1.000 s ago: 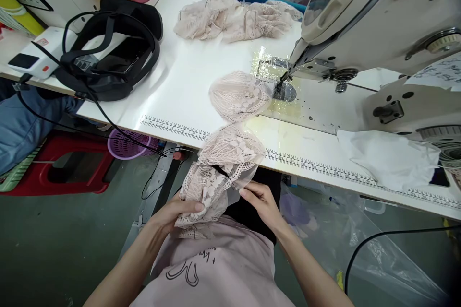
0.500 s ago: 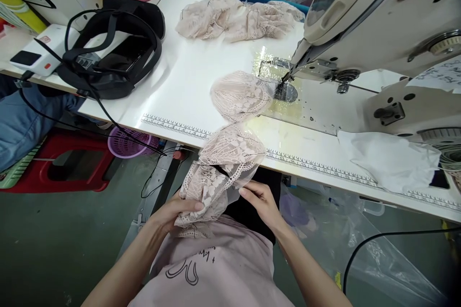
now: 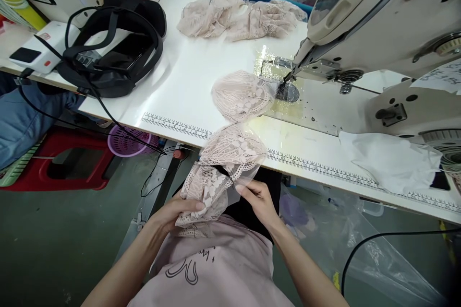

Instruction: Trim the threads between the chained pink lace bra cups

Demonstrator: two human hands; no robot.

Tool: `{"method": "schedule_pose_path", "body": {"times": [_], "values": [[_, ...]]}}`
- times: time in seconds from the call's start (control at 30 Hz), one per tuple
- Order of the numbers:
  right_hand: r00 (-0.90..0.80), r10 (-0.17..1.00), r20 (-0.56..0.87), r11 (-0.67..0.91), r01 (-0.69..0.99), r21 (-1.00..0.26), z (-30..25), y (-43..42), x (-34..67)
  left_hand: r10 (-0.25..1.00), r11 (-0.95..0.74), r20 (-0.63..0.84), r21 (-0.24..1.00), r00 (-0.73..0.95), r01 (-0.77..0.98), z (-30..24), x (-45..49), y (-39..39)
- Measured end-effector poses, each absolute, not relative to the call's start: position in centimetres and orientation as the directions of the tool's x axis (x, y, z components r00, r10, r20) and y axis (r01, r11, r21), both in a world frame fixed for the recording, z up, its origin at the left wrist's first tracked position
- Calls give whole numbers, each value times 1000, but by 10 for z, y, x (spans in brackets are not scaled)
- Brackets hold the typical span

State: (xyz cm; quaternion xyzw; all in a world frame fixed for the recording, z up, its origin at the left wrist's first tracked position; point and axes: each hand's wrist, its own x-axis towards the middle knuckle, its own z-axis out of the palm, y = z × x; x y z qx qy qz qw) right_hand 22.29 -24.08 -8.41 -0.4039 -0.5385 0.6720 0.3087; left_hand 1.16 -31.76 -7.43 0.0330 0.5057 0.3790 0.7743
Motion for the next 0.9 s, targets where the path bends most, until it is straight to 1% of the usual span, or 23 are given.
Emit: {"method": "schedule_pose_path", "body": {"times": [0.1,0.17,0.23,0.27,0.3,0.33,0.4,0.43,0.47,0.5,0.53,0.57,0.6,0.63,0.67,0.73,0.77,0.87,0.9], "values": [[-472,848,-240,-245,51,-968,-88,-242,225,609,715,-768,425,197,-555,-79,10,-319],[-518,817,-255,-230,113,-967,-89,-244,231,595,737,-776,422,210,-529,-83,4,-322],[-595,760,-262,-152,229,-962,-86,-246,239,582,772,-771,425,257,-473,-87,-5,-326],[-635,732,-245,-82,275,-958,-83,-247,244,577,789,-765,431,286,-438,-89,-10,-329],[-673,712,-200,9,293,-956,-78,-247,248,572,803,-758,439,314,-403,-91,-15,-332],[-701,703,-118,118,279,-953,-73,-247,251,567,813,-754,447,330,-374,-92,-20,-334],[-701,702,130,377,210,-902,-59,-244,253,557,824,-755,452,345,-341,-95,-27,-338],[-674,693,257,509,204,-836,-52,-241,251,556,825,-758,452,341,-340,-96,-28,-340],[-645,679,351,618,244,-747,-45,-237,247,560,820,-760,454,330,-348,-97,-29,-341],[-625,668,405,692,321,-647,-39,-231,242,569,812,-760,460,314,-359,-98,-29,-342],[-620,666,415,727,414,-548,-33,-224,235,581,800,-759,468,293,-375,-99,-28,-343],[-625,673,395,734,498,-461,-29,-216,228,595,786,-757,479,268,-391,-99,-27,-343],[-630,690,356,722,563,-402,-24,-206,220,608,772,-755,490,244,-406,-99,-27,-342],[-626,714,313,699,611,-372,-21,-196,212,619,759,-753,500,224,-417,-99,-26,-342],[-609,743,278,668,647,-368,-17,-184,206,628,749,-750,509,208,-425,-99,-25,-341],[-532,812,238,582,720,-377,-10,-158,195,646,726,-742,527,177,-441,-99,-24,-340],[-481,847,226,532,766,-361,-6,-145,191,656,714,-737,536,163,-450,-99,-24,-340],[-359,917,175,392,890,-233,4,-108,184,672,687,-731,552,123,-472,-105,-28,-347],[-338,930,143,361,912,-193,6,-97,183,681,664,-725,548,107,-509,-109,-33,-351]]}}
